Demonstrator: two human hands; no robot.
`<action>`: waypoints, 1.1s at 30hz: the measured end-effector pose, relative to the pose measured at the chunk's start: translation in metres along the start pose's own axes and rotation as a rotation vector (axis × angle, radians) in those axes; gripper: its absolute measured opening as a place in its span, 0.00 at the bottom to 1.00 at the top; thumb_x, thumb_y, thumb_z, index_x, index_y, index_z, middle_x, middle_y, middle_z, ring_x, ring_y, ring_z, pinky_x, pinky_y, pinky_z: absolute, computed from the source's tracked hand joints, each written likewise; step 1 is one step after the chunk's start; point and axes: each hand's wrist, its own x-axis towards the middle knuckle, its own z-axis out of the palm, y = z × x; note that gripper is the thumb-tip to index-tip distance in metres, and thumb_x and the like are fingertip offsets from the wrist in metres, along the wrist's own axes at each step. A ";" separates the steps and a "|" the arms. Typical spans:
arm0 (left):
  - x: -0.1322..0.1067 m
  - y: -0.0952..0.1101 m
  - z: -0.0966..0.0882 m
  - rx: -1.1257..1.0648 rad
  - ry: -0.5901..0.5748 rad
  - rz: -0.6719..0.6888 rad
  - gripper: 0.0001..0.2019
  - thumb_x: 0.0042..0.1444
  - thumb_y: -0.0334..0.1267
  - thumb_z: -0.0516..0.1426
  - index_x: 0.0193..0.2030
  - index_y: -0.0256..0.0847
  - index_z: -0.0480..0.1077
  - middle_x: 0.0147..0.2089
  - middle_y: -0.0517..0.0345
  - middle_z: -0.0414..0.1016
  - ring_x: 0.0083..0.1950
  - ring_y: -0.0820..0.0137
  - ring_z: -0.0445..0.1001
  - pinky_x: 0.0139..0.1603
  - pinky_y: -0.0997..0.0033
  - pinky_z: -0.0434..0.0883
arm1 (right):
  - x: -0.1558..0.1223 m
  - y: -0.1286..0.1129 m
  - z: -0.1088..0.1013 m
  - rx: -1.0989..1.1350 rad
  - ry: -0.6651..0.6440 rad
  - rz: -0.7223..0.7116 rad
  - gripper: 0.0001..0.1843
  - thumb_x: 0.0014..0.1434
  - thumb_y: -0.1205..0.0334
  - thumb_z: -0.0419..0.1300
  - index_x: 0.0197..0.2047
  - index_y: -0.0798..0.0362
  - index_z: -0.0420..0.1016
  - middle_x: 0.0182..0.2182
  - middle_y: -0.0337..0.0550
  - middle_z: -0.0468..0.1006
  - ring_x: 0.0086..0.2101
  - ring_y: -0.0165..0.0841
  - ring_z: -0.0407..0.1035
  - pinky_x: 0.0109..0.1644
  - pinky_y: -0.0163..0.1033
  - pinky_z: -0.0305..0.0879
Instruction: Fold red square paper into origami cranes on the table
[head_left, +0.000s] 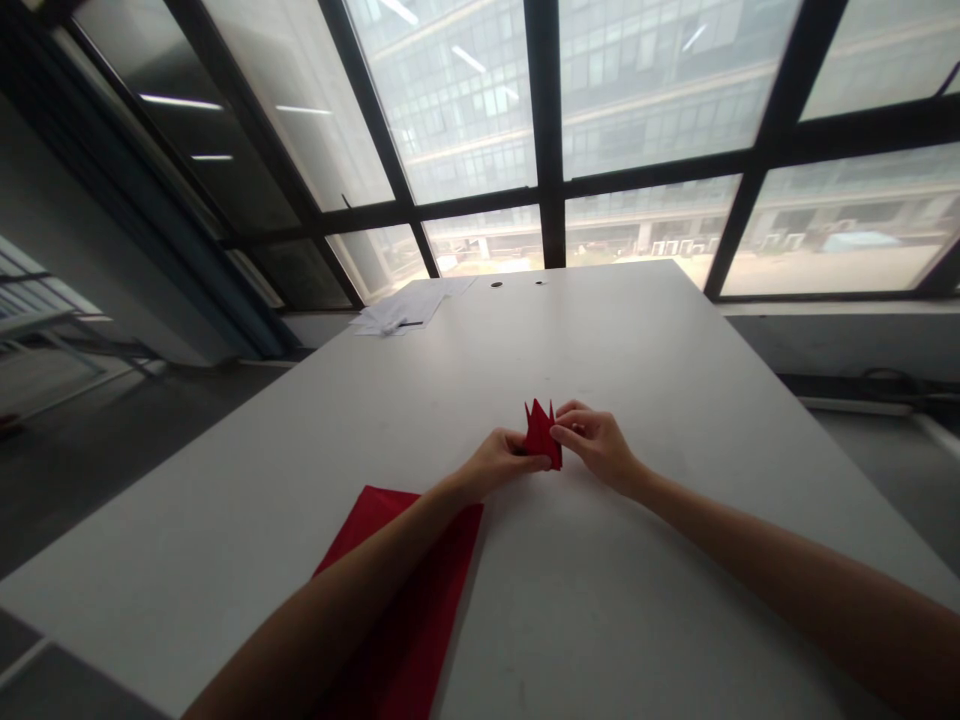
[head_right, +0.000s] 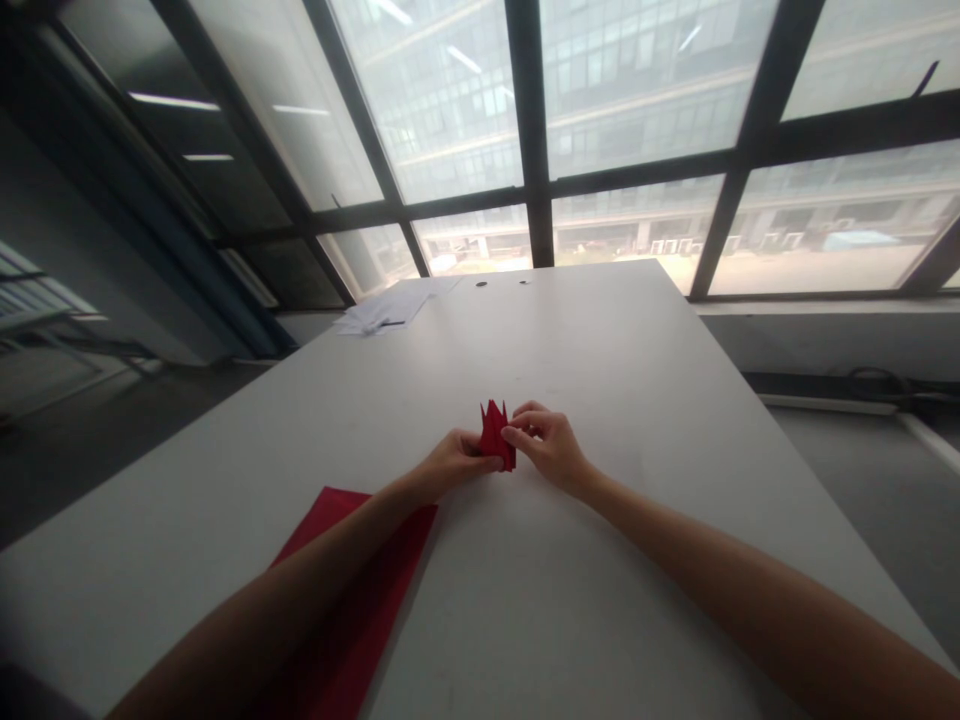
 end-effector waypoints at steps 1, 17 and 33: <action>0.000 -0.001 0.000 0.005 0.010 -0.001 0.13 0.48 0.42 0.68 0.36 0.34 0.82 0.33 0.52 0.81 0.33 0.68 0.75 0.35 0.72 0.66 | 0.000 0.001 0.000 -0.003 0.016 0.008 0.15 0.56 0.48 0.65 0.30 0.53 0.80 0.33 0.44 0.73 0.33 0.33 0.67 0.34 0.38 0.64; 0.001 -0.006 0.006 0.016 0.131 0.055 0.16 0.48 0.45 0.68 0.38 0.33 0.82 0.32 0.53 0.81 0.31 0.68 0.74 0.32 0.72 0.66 | 0.003 0.010 0.003 0.181 0.058 0.264 0.19 0.54 0.44 0.64 0.36 0.53 0.75 0.25 0.37 0.72 0.25 0.29 0.63 0.28 0.34 0.59; 0.002 -0.005 0.007 0.102 0.161 0.059 0.17 0.51 0.47 0.66 0.35 0.32 0.81 0.28 0.54 0.77 0.30 0.70 0.70 0.31 0.74 0.62 | 0.002 0.010 0.005 0.098 0.104 0.201 0.16 0.53 0.49 0.66 0.28 0.54 0.76 0.20 0.36 0.70 0.22 0.28 0.60 0.26 0.35 0.55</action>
